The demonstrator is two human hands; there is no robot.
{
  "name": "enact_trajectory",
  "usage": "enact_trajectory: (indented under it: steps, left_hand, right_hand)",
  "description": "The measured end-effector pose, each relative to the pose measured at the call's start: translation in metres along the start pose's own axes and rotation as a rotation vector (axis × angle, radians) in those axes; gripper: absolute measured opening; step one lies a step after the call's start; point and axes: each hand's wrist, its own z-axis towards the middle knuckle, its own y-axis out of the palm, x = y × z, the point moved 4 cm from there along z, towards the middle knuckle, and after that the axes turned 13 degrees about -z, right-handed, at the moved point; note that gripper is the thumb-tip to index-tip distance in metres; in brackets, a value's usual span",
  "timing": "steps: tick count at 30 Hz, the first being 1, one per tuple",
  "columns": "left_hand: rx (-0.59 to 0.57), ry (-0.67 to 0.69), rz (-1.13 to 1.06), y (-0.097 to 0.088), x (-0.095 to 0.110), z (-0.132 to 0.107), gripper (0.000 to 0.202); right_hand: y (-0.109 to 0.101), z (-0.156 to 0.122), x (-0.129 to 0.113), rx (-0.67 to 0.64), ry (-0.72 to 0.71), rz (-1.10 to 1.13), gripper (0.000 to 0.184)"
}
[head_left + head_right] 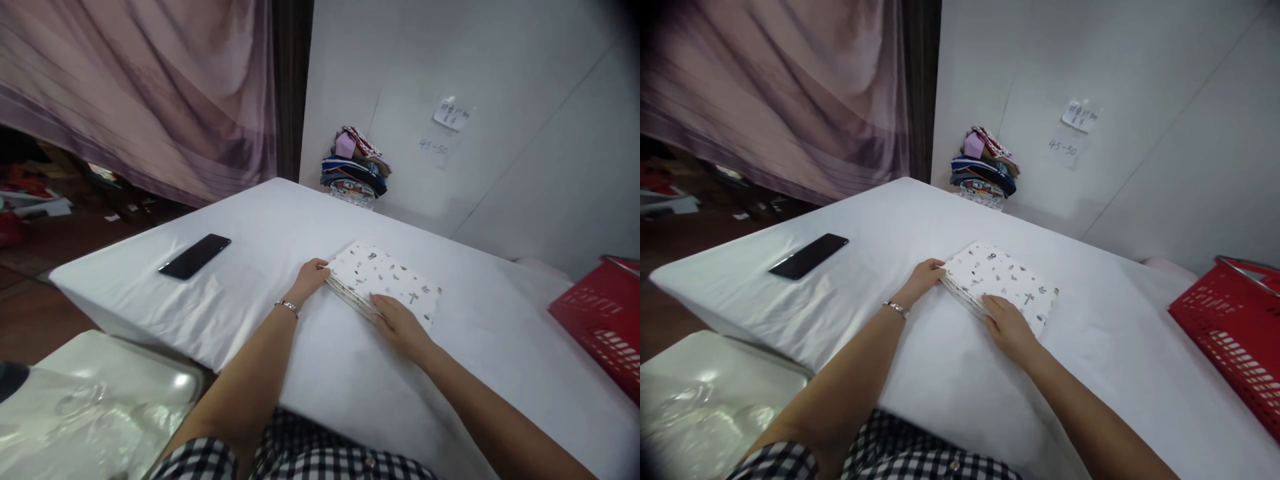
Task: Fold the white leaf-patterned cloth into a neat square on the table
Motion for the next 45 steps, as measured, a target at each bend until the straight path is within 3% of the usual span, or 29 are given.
enact_trajectory:
  steps: [6, 13, 16, 18, 21, 23, 25, 28, 31, 34, 38, 42, 45]
  left_hand:
    - [0.044, 0.164, 0.379, 0.003, 0.005, -0.005, 0.028]
    - [0.125, 0.283, 0.745, 0.010, 0.024, -0.026, 0.033]
    - [0.169, 0.465, 0.872, 0.024, 0.040, -0.038, 0.036]
    - [0.084, 0.615, 0.925, 0.043, 0.048, -0.046, 0.036]
    - [-0.152, 0.750, 0.981, 0.070, 0.048, -0.052, 0.035]
    - [-0.223, 0.724, 1.027, 0.076, 0.038, -0.047, 0.038]
    - [-0.218, 0.662, 1.076, 0.073, 0.027, -0.039, 0.041]
    - [-0.194, 0.685, 1.122, 0.067, 0.015, -0.032, 0.043]
    - [-0.187, 0.730, 1.125, 0.064, 0.012, -0.031, 0.044]
    - [-0.186, 0.726, 1.137, 0.065, 0.012, -0.032, 0.043]
    - [-0.186, 0.699, 1.160, 0.065, 0.012, -0.033, 0.042]
    - [-0.213, 0.667, 1.150, 0.062, 0.011, -0.032, 0.043]
    - [-0.260, 0.581, 1.135, 0.062, 0.015, -0.029, 0.045]
  right_hand:
    - [0.025, -0.042, 0.011, 0.049, -0.104, -0.152, 0.049]
    - [0.026, -0.040, 0.005, 0.068, -0.089, -0.166, 0.051]
    - [0.029, -0.039, 0.006, 0.072, -0.094, -0.168, 0.051]
    - [0.030, -0.039, 0.007, 0.079, -0.097, -0.162, 0.051]
    - [0.031, -0.038, 0.007, 0.092, -0.106, -0.142, 0.052]
    - [0.030, -0.039, 0.007, 0.088, -0.114, -0.123, 0.053]
    - [0.027, -0.041, 0.005, 0.065, -0.114, -0.094, 0.053]
    - [0.016, -0.039, 0.006, 0.006, -0.080, 0.011, 0.054]
    - [-0.002, -0.026, 0.021, 0.018, 0.046, 0.111, 0.056]
    - [-0.010, -0.007, 0.054, 0.056, 0.268, 0.047, 0.059]
    - [0.014, 0.005, 0.097, -0.055, 0.557, -0.124, 0.067]
    - [0.041, 0.001, 0.109, -0.048, 0.593, -0.222, 0.067]
    - [0.047, -0.002, 0.107, -0.025, 0.580, -0.238, 0.067]
